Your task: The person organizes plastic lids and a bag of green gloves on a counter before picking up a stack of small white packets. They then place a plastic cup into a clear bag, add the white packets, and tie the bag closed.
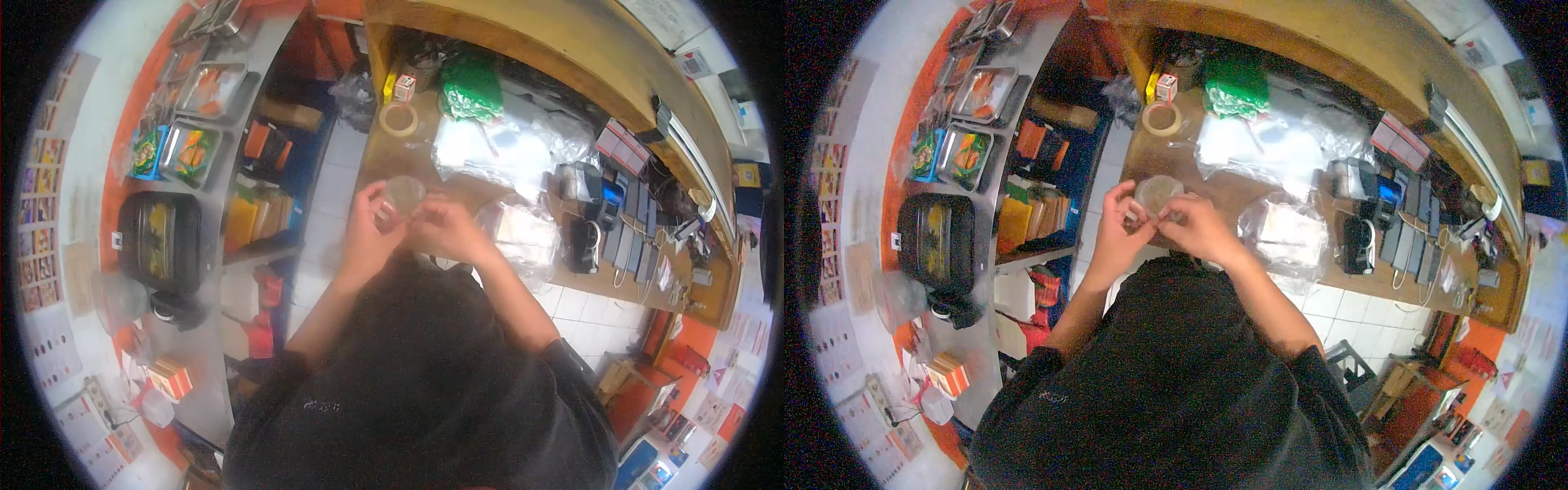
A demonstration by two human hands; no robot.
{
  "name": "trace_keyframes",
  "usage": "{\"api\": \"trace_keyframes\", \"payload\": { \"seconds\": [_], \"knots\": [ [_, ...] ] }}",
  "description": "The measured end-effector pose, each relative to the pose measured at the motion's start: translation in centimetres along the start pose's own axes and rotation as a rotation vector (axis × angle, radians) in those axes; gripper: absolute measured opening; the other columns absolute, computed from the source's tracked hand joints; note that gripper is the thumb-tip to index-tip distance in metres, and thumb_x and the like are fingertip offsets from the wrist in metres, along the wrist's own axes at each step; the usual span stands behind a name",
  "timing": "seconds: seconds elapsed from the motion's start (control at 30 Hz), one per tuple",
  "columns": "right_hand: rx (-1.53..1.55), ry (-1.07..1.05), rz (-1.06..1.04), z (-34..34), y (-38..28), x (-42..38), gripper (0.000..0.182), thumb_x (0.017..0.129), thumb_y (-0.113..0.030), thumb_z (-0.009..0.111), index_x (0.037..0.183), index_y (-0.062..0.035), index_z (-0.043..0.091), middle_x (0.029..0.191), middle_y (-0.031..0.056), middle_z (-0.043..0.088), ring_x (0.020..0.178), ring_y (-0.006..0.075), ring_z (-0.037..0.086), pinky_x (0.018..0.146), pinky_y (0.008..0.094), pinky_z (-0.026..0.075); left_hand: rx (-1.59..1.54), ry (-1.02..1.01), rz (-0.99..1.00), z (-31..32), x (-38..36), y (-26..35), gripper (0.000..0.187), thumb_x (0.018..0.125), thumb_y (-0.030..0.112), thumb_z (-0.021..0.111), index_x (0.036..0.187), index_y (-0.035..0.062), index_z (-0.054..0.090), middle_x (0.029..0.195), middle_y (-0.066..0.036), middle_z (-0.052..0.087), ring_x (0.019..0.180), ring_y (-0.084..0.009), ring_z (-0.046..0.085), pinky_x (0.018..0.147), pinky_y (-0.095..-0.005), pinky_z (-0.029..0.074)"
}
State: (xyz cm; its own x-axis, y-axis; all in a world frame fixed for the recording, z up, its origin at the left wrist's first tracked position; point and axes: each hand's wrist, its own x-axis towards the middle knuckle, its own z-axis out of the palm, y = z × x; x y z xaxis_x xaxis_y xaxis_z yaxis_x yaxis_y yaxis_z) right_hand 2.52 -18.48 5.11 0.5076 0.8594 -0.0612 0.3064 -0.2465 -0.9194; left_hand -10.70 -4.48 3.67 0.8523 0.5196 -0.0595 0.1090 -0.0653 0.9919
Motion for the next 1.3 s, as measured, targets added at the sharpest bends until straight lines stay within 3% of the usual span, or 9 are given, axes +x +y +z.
{"api": "trace_keyframes", "payload": {
  "seconds": [0.17, 0.3, 0.37, 0.57, 0.7, 0.8, 0.97, 1.13, 1.3],
  "knots": [
    [0.042, -0.053, -0.113, -0.4, 0.4, -1.3, 0.025, 0.077, -0.009, 0.068, 0.101, -0.0037, 0.072, 0.108, 0.0156, 0.064, 0.103, 0.0322, 0.063, 0.091, 0.0384, 0.050, 0.419, -0.135, 0.314, 0.7, 0.7, -0.8, 0.028, 0.080, 0.006, 0.071, 0.106, 0.0014, 0.060, 0.091, -0.011, 0.063, 0.081, -0.0203, 0.059, 0.077, -0.0303, 0.047],
    [0.074, 0.304, -0.098, 0.4, 5.2, -1.3, 0.039, 0.075, -0.011, 0.071, 0.114, -0.0049, 0.070, 0.112, 0.0145, 0.064, 0.114, 0.0347, 0.059, 0.098, 0.0423, 0.046, 0.409, -0.118, 0.086, 1.2, 1.4, -1.6, 0.017, 0.080, 0.004, 0.069, 0.095, 0.0019, 0.062, 0.085, -0.012, 0.063, 0.077, -0.0231, 0.060, 0.070, -0.0321, 0.047],
    [-0.110, 0.365, -0.323, 4.1, 9.5, -0.4, 0.042, 0.075, -0.017, 0.071, 0.116, -0.0056, 0.068, 0.116, 0.0139, 0.064, 0.116, 0.0357, 0.058, 0.103, 0.0461, 0.041, 0.361, -0.138, 0.099, 2.3, 1.3, -0.6, 0.015, 0.080, 0.003, 0.067, 0.093, 0.0022, 0.061, 0.082, -0.012, 0.063, 0.075, -0.0234, 0.060, 0.069, -0.0329, 0.047],
    [-0.010, 0.191, -0.554, 4.9, 10.8, 1.8, 0.036, 0.078, -0.029, 0.069, 0.108, -0.0082, 0.067, 0.123, 0.0115, 0.066, 0.116, 0.0352, 0.059, 0.105, 0.0509, 0.037, 0.475, -0.284, 0.275, 4.9, 0.2, 0.3, 0.017, 0.078, -0.001, 0.066, 0.094, 0.0024, 0.059, 0.090, -0.012, 0.063, 0.082, -0.0244, 0.062, 0.075, -0.0347, 0.049],
    [0.058, 0.349, -0.253, 4.2, 10.9, -1.7, 0.026, 0.084, -0.027, 0.066, 0.101, -0.0075, 0.065, 0.117, 0.0121, 0.068, 0.106, 0.0313, 0.065, 0.098, 0.0450, 0.045, 0.366, -0.127, 0.430, 5.0, 0.5, 5.3, 0.027, 0.077, -0.001, 0.068, 0.101, 0.0033, 0.058, 0.101, -0.013, 0.061, 0.096, -0.0280, 0.059, 0.087, -0.0385, 0.046],
    [0.659, 0.610, -0.117, 0.3, 7.9, -6.8, 0.023, 0.094, -0.029, 0.060, 0.100, -0.0075, 0.064, 0.118, 0.0118, 0.069, 0.105, 0.0252, 0.065, 0.095, 0.0393, 0.047, 0.366, 0.051, 0.536, 5.2, 0.4, 3.8, 0.028, 0.078, 0.003, 0.070, 0.104, 0.0021, 0.058, 0.104, -0.013, 0.061, 0.098, -0.0285, 0.060, 0.088, -0.0387, 0.047],
    [0.216, 1.016, 0.154, -11.1, 2.6, -16.7, 0.047, 0.105, -0.047, 0.045, 0.110, -0.0062, 0.068, 0.116, 0.0046, 0.069, 0.100, 0.0146, 0.058, 0.089, 0.0326, 0.046, 0.462, -0.736, 0.672, 15.6, 1.6, -1.6, 0.052, 0.080, 0.024, 0.075, 0.123, 0.0013, 0.058, 0.119, -0.017, 0.062, 0.111, -0.0356, 0.055, 0.096, -0.0475, 0.045],
    [-0.026, 1.271, 0.415, -15.3, -0.5, -23.3, 0.047, 0.106, -0.045, 0.045, 0.115, -0.0056, 0.069, 0.115, 0.0031, 0.066, 0.089, 0.0075, 0.051, 0.081, 0.0242, 0.040, 0.664, -0.871, 0.607, 26.3, 2.2, -4.0, 0.054, 0.077, 0.021, 0.074, 0.125, 0.0019, 0.058, 0.118, -0.014, 0.064, 0.110, -0.0331, 0.054, 0.098, -0.0426, 0.044],
    [0.191, 1.352, 0.320, -14.7, 0.2, -24.3, 0.051, 0.106, -0.046, 0.043, 0.113, -0.0028, 0.070, 0.101, 0.0000, 0.062, 0.082, 0.0072, 0.045, 0.076, 0.0225, 0.035, 0.263, -0.749, 0.360, 24.9, 2.8, -5.8, 0.031, 0.080, 0.007, 0.066, 0.110, 0.0024, 0.061, 0.104, -0.008, 0.067, 0.101, -0.0252, 0.058, 0.096, -0.0359, 0.044]
  ]
}}
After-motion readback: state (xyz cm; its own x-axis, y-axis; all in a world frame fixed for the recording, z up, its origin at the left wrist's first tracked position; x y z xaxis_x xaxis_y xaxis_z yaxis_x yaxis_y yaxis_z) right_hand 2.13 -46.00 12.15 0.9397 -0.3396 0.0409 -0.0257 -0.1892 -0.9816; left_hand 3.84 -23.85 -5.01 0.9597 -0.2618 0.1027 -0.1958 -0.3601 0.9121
